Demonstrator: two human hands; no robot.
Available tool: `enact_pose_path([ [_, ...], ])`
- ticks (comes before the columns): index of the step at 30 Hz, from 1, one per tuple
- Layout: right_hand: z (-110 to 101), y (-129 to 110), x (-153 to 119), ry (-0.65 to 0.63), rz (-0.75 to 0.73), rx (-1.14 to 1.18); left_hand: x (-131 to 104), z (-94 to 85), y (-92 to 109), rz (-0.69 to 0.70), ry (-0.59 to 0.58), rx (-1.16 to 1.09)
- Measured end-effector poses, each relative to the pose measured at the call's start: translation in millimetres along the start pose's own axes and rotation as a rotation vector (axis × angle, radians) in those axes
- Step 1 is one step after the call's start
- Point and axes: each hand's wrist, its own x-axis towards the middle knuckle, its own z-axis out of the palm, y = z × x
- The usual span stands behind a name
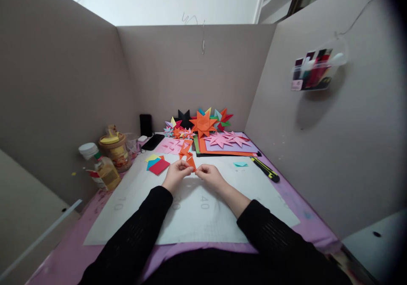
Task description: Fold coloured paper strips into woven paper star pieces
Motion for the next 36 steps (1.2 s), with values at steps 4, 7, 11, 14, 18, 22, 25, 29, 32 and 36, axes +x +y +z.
enact_pose_path([
  [4, 1.8, 1.1, 0.2, 0.0, -0.008, 0.021, 0.3, 1.3, 0.4, 0.049, 0.003, 0.018],
  [7, 2.3, 1.2, 0.5, 0.07, -0.026, 0.044, -1.2, 3.8, 1.7, 0.077, 0.01, 0.057],
  [11, 1.5, 3.5, 2.3, 0.094, -0.018, 0.072, -4.3, 7.5, 5.5, 0.071, -0.021, 0.024],
  [14, 1.6, 5.8, 3.4, 0.061, 0.018, 0.12, -4.1, 8.4, 6.5, 0.068, -0.029, -0.065],
  [18, 2.7, 6.6, 4.1, 0.043, 0.069, 0.211, -1.5, 6.3, 1.0, 0.01, 0.025, -0.104],
  [22, 2.9, 6.5, 4.6, 0.082, 0.096, 0.248, -1.9, 4.7, -4.6, -0.095, -0.048, -0.01],
  [25, 2.7, 7.2, 4.8, 0.068, 0.085, 0.255, -3.5, 5.2, -5.0, -0.123, -0.065, 0.026],
  [29, 2.7, 8.2, 4.8, 0.047, 0.078, 0.266, -4.7, 6.6, -3.8, -0.139, -0.067, 0.01],
  [32, 2.9, 7.9, 4.8, 0.054, 0.076, 0.261, -4.9, 7.5, -3.8, -0.143, -0.08, 0.002],
  [36, 3.3, 6.5, 4.2, 0.064, 0.081, 0.248, -5.0, 7.8, -3.8, -0.13, -0.082, 0.011],
])
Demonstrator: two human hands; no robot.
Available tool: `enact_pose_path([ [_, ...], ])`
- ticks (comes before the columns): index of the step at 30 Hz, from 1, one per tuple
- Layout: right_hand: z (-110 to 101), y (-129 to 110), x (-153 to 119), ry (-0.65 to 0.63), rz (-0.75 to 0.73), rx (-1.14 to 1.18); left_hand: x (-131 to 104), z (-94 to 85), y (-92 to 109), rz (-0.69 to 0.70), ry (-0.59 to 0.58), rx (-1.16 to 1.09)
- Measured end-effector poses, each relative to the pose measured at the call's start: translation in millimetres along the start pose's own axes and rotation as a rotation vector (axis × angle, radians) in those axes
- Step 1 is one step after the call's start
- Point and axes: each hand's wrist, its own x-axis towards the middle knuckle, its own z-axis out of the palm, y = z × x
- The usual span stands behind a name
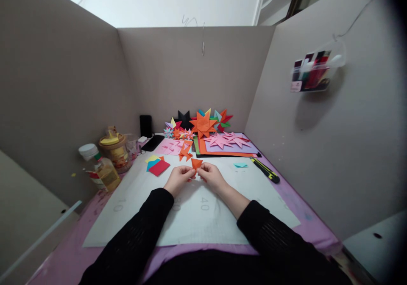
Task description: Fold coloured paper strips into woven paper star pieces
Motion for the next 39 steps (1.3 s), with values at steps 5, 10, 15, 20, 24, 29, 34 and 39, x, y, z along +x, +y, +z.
enact_pose_path([
  [5, 0.5, -0.1, -0.9, -0.009, 0.009, 0.014, -0.3, 0.1, 1.2, -0.007, 0.007, 0.006],
  [10, -0.5, 1.0, -0.1, -0.02, 0.023, 0.007, -0.8, -0.1, 0.8, -0.012, 0.003, 0.006],
  [15, -1.0, 0.7, -0.1, -0.03, 0.008, 0.022, -0.5, -1.2, -1.0, -0.032, -0.01, -0.005],
  [20, -1.0, 1.9, -0.7, -0.032, -0.017, 0.039, 1.3, -3.0, -4.8, -0.04, -0.07, -0.062],
  [24, -2.4, 2.9, -0.3, -0.03, -0.027, 0.025, 1.5, -4.5, -5.4, -0.055, -0.084, -0.065],
  [29, -3.1, 3.2, 0.9, -0.028, 0.01, 0.083, 1.5, -5.8, -4.3, -0.084, -0.154, -0.137],
  [34, -2.0, 3.2, 0.8, -0.041, 0.034, 0.132, 2.4, -5.5, -5.9, -0.087, -0.166, -0.168],
  [39, -2.1, 1.4, -0.1, -0.045, 0.014, 0.115, 1.5, -4.0, -5.2, -0.079, -0.133, -0.146],
])
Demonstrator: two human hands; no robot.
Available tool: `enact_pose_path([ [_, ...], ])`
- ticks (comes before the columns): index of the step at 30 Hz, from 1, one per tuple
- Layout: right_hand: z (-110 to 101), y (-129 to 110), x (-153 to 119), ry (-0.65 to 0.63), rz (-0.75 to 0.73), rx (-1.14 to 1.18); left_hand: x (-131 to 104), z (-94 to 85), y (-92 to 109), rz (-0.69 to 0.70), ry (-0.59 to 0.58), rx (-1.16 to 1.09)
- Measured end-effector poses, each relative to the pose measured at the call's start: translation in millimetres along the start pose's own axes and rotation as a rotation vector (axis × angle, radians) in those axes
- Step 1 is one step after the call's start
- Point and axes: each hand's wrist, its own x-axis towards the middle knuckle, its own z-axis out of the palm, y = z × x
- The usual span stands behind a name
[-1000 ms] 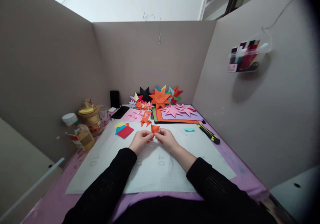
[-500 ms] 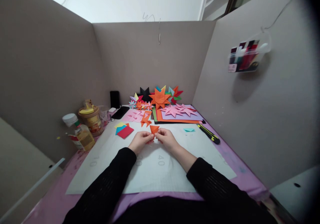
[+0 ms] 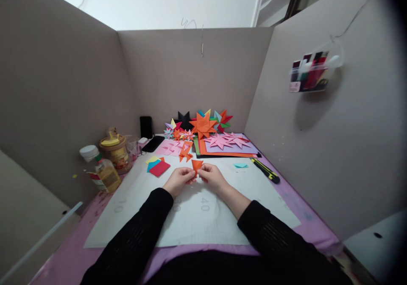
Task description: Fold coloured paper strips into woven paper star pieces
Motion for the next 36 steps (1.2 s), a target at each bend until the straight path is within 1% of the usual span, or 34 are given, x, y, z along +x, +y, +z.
enact_pose_path([
  [4, -0.6, 0.0, 0.1, -0.003, -0.029, -0.038, -0.3, 1.1, 0.4, 0.014, 0.019, 0.023],
  [19, -0.3, -3.6, -2.1, 0.016, -0.056, -0.099, -1.8, 7.2, 1.5, 0.058, 0.076, 0.039],
  [25, 0.5, -5.9, -3.6, 0.032, -0.058, -0.117, -3.3, 9.3, 2.9, 0.032, 0.093, -0.029],
  [32, -1.1, -5.2, -3.0, -0.02, -0.063, -0.087, -3.9, 9.7, 3.3, 0.011, 0.059, -0.093],
  [36, 0.3, -6.8, -4.1, -0.013, -0.063, -0.062, -3.7, 10.3, 3.6, 0.027, 0.063, -0.085],
])
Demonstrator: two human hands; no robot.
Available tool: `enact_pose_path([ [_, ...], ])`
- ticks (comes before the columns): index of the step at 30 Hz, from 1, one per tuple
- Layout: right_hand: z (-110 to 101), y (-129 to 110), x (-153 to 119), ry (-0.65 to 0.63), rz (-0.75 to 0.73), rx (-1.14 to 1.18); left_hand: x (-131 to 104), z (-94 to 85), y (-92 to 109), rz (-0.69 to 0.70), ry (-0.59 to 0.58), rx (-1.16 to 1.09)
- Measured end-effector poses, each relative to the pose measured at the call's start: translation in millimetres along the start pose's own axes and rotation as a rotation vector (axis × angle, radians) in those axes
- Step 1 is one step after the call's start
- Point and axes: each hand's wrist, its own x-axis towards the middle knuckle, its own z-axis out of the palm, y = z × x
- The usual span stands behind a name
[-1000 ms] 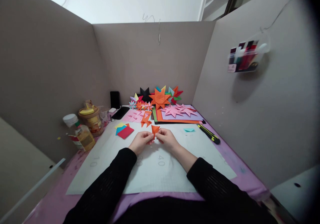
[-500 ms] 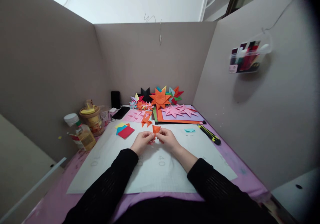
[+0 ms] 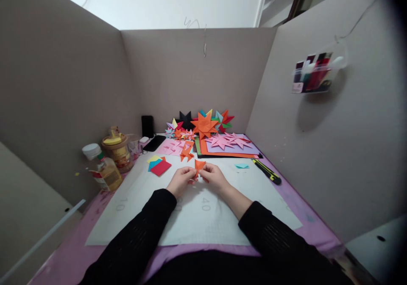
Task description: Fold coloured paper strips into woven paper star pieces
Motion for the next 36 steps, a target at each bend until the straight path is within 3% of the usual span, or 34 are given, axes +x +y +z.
enact_pose_path([
  [8, 4.9, 5.0, 2.6, 0.063, 0.089, 0.051, -1.5, 3.8, 2.7, 0.103, 0.044, 0.321],
  [23, 11.1, 3.0, 2.4, 0.267, 0.09, 0.1, -2.6, 7.1, 4.0, 0.077, 0.005, 0.311],
  [29, 2.8, 5.7, 9.1, 0.378, 0.085, 0.145, -5.8, 5.1, 5.2, 0.067, 0.018, 0.352],
  [36, 3.1, 7.9, 8.4, 0.345, 0.061, 0.091, -4.0, 5.8, 2.8, 0.077, 0.043, 0.386],
])
